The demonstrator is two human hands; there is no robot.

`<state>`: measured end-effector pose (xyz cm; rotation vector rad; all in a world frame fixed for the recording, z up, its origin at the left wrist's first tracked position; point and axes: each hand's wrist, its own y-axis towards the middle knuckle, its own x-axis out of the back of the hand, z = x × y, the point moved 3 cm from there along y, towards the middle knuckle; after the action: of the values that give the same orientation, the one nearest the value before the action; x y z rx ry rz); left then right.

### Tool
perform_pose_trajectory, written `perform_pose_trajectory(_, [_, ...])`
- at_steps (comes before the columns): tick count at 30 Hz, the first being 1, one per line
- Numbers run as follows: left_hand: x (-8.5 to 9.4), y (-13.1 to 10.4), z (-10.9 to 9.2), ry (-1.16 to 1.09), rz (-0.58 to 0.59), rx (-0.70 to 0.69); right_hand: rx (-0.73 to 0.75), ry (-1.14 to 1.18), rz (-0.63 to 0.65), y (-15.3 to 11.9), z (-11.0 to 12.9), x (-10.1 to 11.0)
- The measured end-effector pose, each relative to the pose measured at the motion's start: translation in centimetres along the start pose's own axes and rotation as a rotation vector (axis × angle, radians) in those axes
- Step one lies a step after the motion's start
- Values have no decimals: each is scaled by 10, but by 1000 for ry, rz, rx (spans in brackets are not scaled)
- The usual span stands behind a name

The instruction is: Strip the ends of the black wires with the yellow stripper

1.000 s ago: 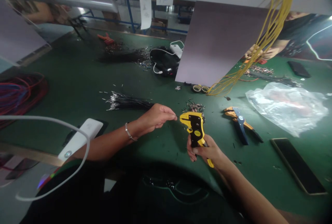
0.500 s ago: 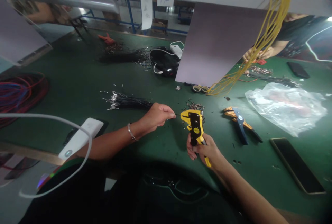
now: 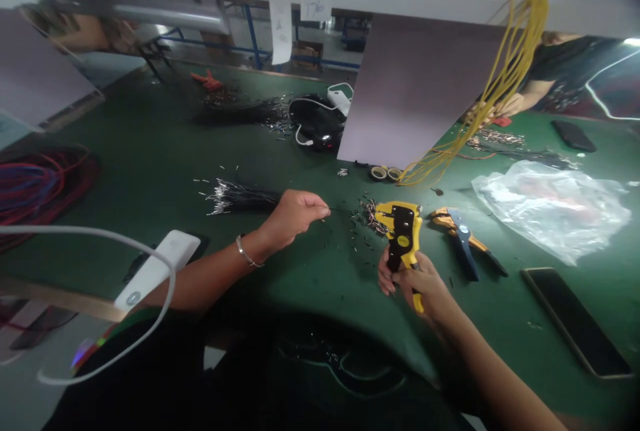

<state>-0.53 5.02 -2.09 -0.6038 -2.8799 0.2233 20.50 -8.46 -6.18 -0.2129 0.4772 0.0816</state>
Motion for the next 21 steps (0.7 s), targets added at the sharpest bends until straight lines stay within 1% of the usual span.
perform_pose_trajectory(2, [-2, -3, 2, 53, 12, -40, -5, 24, 39, 3, -6, -7])
perform_pose_trajectory(6, [-5, -6, 4, 100, 18, -91, -44, 30, 163, 6, -14, -21])
perform_pose_trajectory(10, [-8, -6, 5, 56, 39, -41, -75, 57, 220, 4, -17, -27])
perform_pose_trajectory(15, [-10, -8, 5, 55, 55, -17, -104, 76, 255, 6, -22, -25])
perform_pose_trajectory(21, [-14, -11, 4, 12, 88, 75, -131, 84, 261, 5, -24, -28])
